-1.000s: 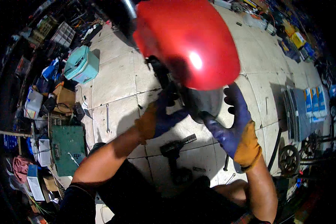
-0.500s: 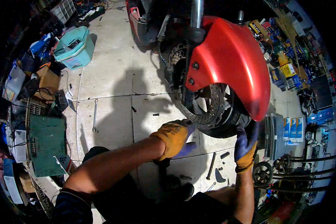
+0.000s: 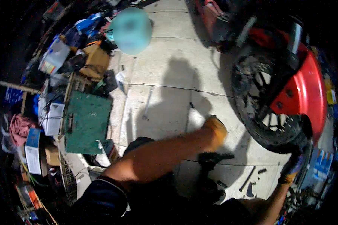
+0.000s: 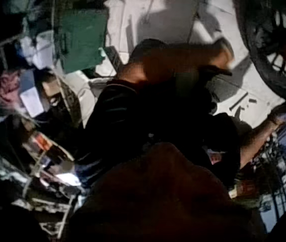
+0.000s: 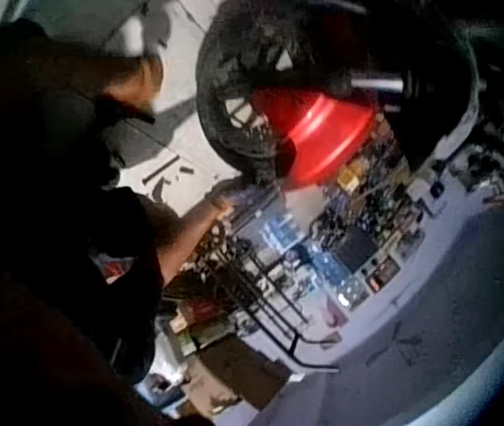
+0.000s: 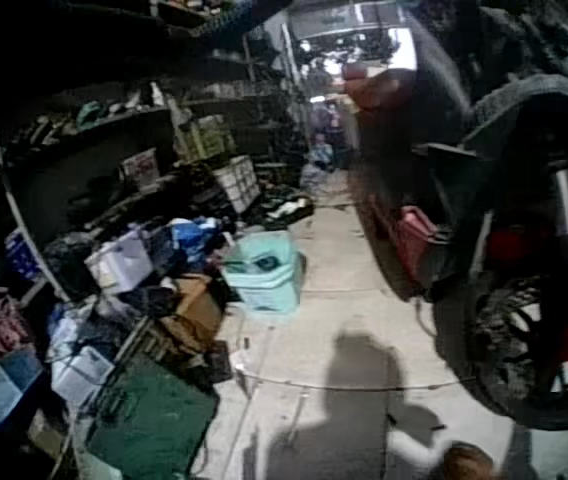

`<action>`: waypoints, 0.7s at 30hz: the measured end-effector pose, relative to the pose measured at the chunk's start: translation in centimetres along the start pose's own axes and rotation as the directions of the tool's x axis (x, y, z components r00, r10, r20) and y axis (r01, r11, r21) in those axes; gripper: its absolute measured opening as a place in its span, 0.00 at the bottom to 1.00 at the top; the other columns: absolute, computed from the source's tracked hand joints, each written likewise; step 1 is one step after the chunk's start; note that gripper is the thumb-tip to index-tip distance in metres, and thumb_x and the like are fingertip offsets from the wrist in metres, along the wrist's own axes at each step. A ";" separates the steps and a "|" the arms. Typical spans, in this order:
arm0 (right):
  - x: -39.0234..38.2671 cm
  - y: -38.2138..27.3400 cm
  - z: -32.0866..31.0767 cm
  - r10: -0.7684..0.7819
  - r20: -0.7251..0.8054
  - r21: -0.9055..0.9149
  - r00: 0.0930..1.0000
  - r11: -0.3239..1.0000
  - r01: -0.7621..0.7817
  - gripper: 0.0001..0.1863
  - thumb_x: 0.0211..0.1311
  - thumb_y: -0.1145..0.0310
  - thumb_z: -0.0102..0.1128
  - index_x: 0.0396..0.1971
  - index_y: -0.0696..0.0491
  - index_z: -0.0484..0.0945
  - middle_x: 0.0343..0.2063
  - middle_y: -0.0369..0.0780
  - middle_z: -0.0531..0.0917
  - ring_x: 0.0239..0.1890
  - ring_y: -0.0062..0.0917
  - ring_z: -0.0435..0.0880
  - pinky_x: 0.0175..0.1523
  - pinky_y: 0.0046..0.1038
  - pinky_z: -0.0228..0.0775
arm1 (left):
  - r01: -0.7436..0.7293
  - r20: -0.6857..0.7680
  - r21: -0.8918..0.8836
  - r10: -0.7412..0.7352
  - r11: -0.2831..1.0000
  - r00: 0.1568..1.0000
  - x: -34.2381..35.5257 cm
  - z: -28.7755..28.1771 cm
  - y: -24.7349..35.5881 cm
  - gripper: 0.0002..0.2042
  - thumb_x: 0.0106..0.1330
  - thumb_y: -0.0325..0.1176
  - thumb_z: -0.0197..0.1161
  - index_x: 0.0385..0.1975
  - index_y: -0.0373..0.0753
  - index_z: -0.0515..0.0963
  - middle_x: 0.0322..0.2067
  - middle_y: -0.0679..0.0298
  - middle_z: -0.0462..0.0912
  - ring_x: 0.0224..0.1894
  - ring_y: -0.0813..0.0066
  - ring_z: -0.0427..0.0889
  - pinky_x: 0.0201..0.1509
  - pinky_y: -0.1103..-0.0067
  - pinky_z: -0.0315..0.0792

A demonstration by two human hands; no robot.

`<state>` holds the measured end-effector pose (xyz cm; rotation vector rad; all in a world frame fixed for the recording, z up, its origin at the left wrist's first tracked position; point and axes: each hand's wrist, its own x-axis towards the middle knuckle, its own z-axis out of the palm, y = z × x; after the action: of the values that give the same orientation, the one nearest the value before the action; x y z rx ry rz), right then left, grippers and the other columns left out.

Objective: The person works on the front wheel of a red motorcycle in a cluttered workshop. They use a wrench to loosen bolts on the brake caliper and then use a power drill to remove the bolts, detaching the caliper from the wheel assembly.

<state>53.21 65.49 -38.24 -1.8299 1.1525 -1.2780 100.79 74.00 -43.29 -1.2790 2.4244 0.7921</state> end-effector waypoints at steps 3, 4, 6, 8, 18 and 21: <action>0.2 -0.5 0.8 -0.050 -0.012 -0.139 0.999 0.989 0.048 0.24 0.75 0.62 0.43 0.64 0.59 0.67 0.62 0.43 0.72 0.62 0.30 0.70 0.67 0.32 0.61 | -0.141 0.103 0.048 0.135 0.989 0.986 3.7 3.5 9.3 0.10 0.48 0.39 0.70 0.28 0.43 0.87 0.32 0.61 0.87 0.38 0.67 0.81 0.35 0.61 0.73; 0.1 -1.0 0.9 0.012 -0.010 0.042 1.000 0.999 -0.011 0.23 0.75 0.63 0.43 0.64 0.59 0.68 0.64 0.43 0.70 0.64 0.30 0.69 0.67 0.32 0.61 | -0.277 0.107 0.031 0.272 0.960 0.956 4.2 2.5 11.0 0.10 0.49 0.39 0.70 0.28 0.42 0.87 0.33 0.61 0.87 0.39 0.66 0.81 0.36 0.58 0.73; 0.3 -4.2 5.2 0.136 -0.138 0.193 0.981 0.975 -0.108 0.23 0.75 0.63 0.43 0.62 0.59 0.70 0.64 0.43 0.69 0.64 0.31 0.69 0.67 0.32 0.61 | -0.191 0.132 0.096 0.178 0.977 0.975 4.5 2.3 11.0 0.12 0.49 0.40 0.70 0.31 0.44 0.87 0.35 0.62 0.87 0.41 0.65 0.81 0.38 0.58 0.73; 0.5 -5.1 2.1 0.024 0.008 -0.196 1.000 0.980 -0.022 0.23 0.75 0.63 0.44 0.62 0.60 0.69 0.64 0.43 0.69 0.63 0.31 0.69 0.67 0.32 0.61 | -0.180 0.136 0.196 0.155 0.964 0.979 5.4 0.9 12.7 0.13 0.49 0.41 0.70 0.34 0.46 0.88 0.36 0.64 0.87 0.42 0.65 0.81 0.40 0.57 0.72; 1.0 -10.8 2.7 -0.185 0.180 -0.700 0.966 0.666 0.258 0.29 0.76 0.59 0.41 0.69 0.61 0.59 0.67 0.47 0.67 0.69 0.33 0.64 0.73 0.34 0.53 | -0.207 0.131 0.155 0.187 0.966 0.974 1.2 -2.2 11.1 0.17 0.44 0.36 0.75 0.38 0.48 0.88 0.39 0.70 0.87 0.46 0.67 0.83 0.41 0.61 0.73; 0.6 -15.6 6.6 0.056 -0.003 -0.479 0.998 0.877 -0.051 0.30 0.73 0.65 0.47 0.71 0.59 0.57 0.69 0.46 0.64 0.69 0.33 0.64 0.73 0.34 0.52 | -0.224 -0.007 0.223 0.232 0.949 0.973 2.6 -2.2 11.6 0.21 0.52 0.34 0.66 0.49 0.41 0.79 0.52 0.60 0.78 0.56 0.61 0.77 0.55 0.63 0.69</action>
<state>64.28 71.69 -27.03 -2.1264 1.6123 -1.0047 89.77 76.22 -38.87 -0.9487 2.6329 0.5391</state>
